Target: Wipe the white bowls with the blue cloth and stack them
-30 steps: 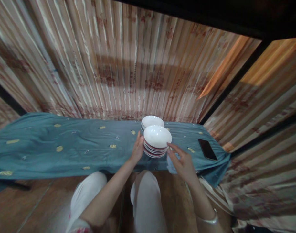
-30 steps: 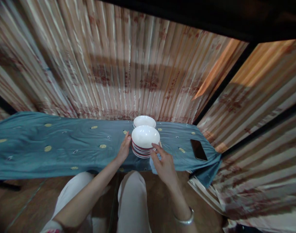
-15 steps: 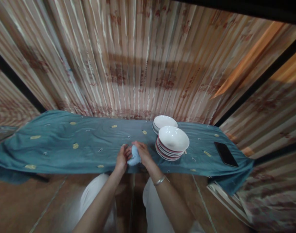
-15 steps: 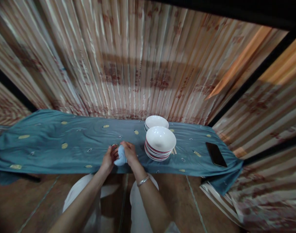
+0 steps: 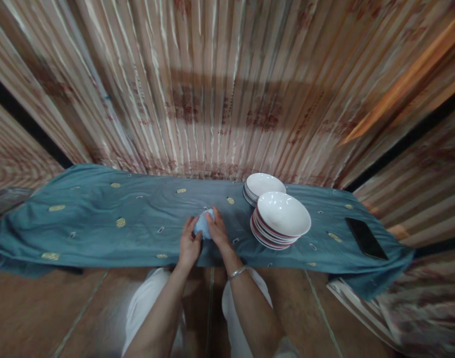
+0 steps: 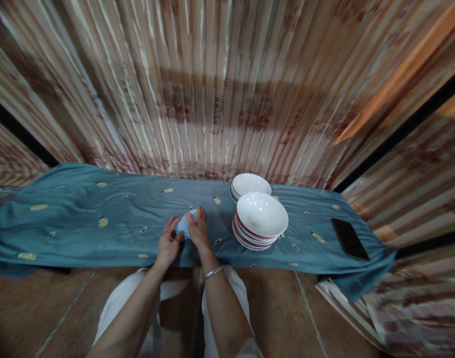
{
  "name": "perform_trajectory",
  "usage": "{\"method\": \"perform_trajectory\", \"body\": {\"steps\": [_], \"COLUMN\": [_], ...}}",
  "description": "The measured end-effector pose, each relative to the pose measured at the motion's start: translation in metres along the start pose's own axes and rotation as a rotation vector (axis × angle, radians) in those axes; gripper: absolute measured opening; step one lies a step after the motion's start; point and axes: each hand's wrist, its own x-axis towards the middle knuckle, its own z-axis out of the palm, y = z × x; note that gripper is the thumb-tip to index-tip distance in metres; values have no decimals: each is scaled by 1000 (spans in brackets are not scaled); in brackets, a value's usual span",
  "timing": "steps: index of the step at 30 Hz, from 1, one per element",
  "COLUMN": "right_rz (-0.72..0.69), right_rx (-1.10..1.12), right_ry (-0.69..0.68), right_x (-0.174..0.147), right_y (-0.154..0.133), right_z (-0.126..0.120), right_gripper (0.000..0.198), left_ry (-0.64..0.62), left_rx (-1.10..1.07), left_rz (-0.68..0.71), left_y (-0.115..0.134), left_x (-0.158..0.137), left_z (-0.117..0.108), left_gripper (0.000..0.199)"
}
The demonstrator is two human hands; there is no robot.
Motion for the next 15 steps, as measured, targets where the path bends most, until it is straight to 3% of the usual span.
{"method": "perform_trajectory", "body": {"steps": [4,9,12,15], "right_rz": [-164,-324,-295,-73], "right_rx": [-237,-359,-189,143], "right_ry": [-19,-282,-386,-388], "right_x": [-19,-71,-117,-156], "right_y": [-4,-2,16,49], "right_z": [-20,-78,-124,-179], "right_gripper": [51,36,35,46], "left_ry": [31,51,73,73], "left_rx": [89,225,332,398], "left_rz": [65,182,185,188], "left_y": [-4,-6,-4,-3], "left_x": [4,1,-1,-3], "left_z": [-1,6,9,11], "left_gripper": [49,56,56,57]}}
